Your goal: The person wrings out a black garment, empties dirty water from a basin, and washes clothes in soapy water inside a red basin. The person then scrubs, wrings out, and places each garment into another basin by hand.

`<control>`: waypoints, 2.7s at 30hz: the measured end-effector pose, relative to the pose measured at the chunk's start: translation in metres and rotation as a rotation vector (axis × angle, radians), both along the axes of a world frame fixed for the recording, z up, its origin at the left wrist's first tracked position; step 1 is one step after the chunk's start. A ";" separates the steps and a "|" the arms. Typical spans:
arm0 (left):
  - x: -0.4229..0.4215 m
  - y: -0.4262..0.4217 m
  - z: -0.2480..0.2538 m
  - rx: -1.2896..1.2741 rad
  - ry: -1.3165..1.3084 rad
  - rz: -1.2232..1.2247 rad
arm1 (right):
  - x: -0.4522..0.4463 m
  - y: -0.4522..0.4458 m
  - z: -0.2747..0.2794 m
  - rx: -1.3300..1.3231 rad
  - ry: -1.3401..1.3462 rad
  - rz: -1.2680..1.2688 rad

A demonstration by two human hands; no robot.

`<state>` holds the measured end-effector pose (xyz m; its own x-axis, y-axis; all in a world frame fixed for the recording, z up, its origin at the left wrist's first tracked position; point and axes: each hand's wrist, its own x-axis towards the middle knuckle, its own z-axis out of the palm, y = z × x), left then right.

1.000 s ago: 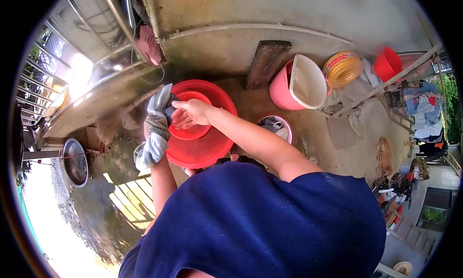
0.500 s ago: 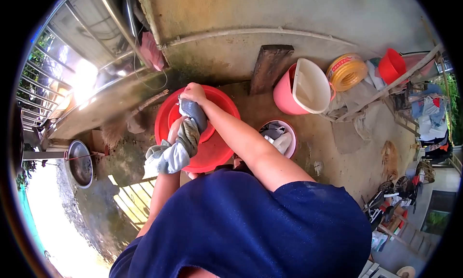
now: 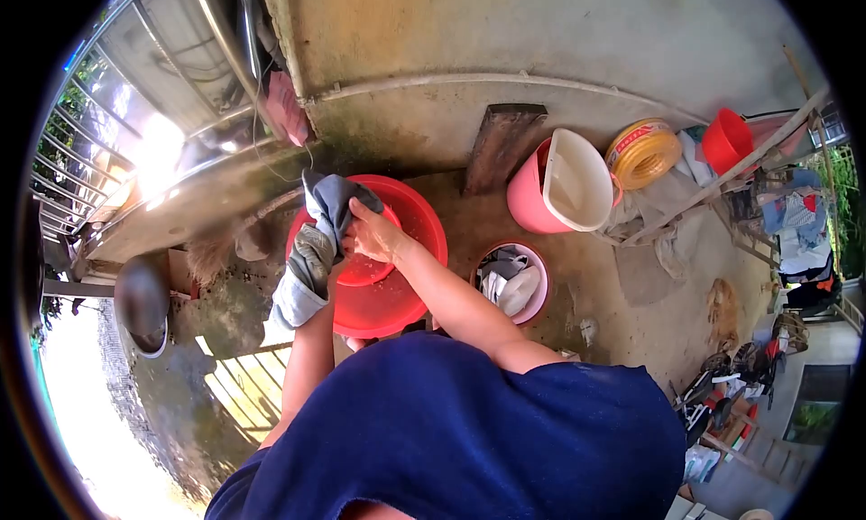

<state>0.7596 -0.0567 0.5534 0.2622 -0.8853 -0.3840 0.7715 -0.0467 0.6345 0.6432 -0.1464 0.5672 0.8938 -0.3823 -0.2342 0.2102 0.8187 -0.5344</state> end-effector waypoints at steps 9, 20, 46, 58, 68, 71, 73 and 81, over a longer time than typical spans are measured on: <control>0.002 0.015 0.010 -0.154 -0.561 -0.185 | 0.032 -0.030 0.006 -1.106 0.646 -0.518; 0.011 -0.014 0.012 -0.167 -1.158 -0.098 | 0.050 -0.020 0.047 -0.307 0.418 0.199; 0.048 -0.028 0.096 -0.067 -0.040 0.257 | -0.007 -0.075 0.100 -0.657 0.421 -0.694; -0.016 -0.050 0.201 -1.055 -2.115 0.062 | 0.120 -0.109 0.151 -0.915 0.694 -0.618; -0.016 -0.095 0.169 -0.818 -2.351 -0.693 | 0.154 -0.096 0.166 -1.459 0.892 -0.292; -0.017 -0.113 0.161 -0.780 -2.409 -0.729 | 0.150 -0.089 0.173 -1.482 0.771 -0.161; -0.022 -0.117 0.160 -0.448 -2.128 -0.842 | 0.150 -0.084 0.169 -1.623 0.769 -0.158; -0.036 -0.132 0.109 -0.798 -2.482 -1.109 | 0.094 -0.114 0.148 -1.524 0.889 -0.372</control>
<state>0.7240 -0.1889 0.6621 -0.7214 -0.6782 -0.1402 -0.6759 0.7336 -0.0707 0.7374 -0.2608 0.7157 0.5367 -0.8271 0.1668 -0.4902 -0.4666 -0.7362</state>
